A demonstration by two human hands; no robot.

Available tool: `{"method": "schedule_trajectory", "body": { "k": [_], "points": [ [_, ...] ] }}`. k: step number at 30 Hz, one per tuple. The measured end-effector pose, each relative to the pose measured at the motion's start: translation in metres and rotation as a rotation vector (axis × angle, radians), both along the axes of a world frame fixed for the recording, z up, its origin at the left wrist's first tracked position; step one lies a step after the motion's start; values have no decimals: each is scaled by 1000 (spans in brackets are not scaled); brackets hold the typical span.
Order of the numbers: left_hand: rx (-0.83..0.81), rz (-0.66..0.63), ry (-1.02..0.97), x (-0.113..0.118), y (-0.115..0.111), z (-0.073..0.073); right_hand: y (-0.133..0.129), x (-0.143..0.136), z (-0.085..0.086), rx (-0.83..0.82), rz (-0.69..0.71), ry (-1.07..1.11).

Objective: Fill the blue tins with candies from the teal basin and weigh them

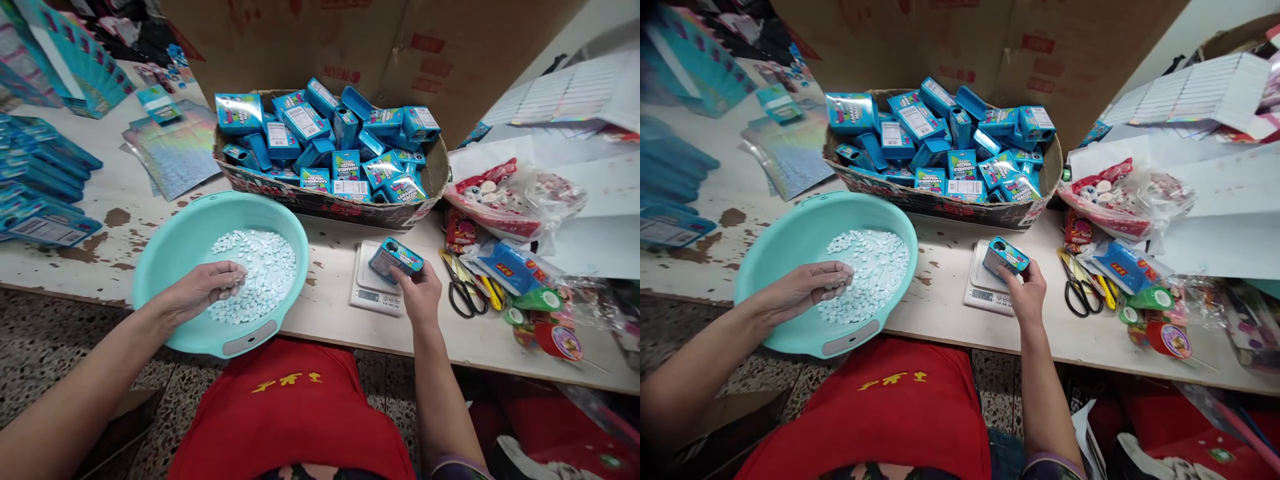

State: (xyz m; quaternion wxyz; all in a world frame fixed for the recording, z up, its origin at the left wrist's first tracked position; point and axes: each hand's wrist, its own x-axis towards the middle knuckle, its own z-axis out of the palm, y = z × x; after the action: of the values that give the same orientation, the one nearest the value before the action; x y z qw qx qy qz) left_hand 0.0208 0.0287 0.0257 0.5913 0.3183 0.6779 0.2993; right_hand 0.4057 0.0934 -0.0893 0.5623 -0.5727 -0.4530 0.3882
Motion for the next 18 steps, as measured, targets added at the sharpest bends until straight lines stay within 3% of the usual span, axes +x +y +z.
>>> {"method": "schedule_trajectory", "body": {
  "k": [2, 5, 10, 14, 18],
  "points": [
    [41, -55, 25, 4, 3, 12, -7, -14, 20, 64, 73, -16],
    [155, -211, 136, 18, 9, 45, -20, -41, 52, 139, 288, -67],
    [385, -635, 436, 45, 23, 98, -26, -100, 91, 230, 637, -239],
    [541, -935, 745, 44, 30, 109, -21, -136, 103, 314, 748, -299],
    [566, -1005, 897, 32, 29, 105, -15, -153, 105, 310, 780, -332]
  ]
}}
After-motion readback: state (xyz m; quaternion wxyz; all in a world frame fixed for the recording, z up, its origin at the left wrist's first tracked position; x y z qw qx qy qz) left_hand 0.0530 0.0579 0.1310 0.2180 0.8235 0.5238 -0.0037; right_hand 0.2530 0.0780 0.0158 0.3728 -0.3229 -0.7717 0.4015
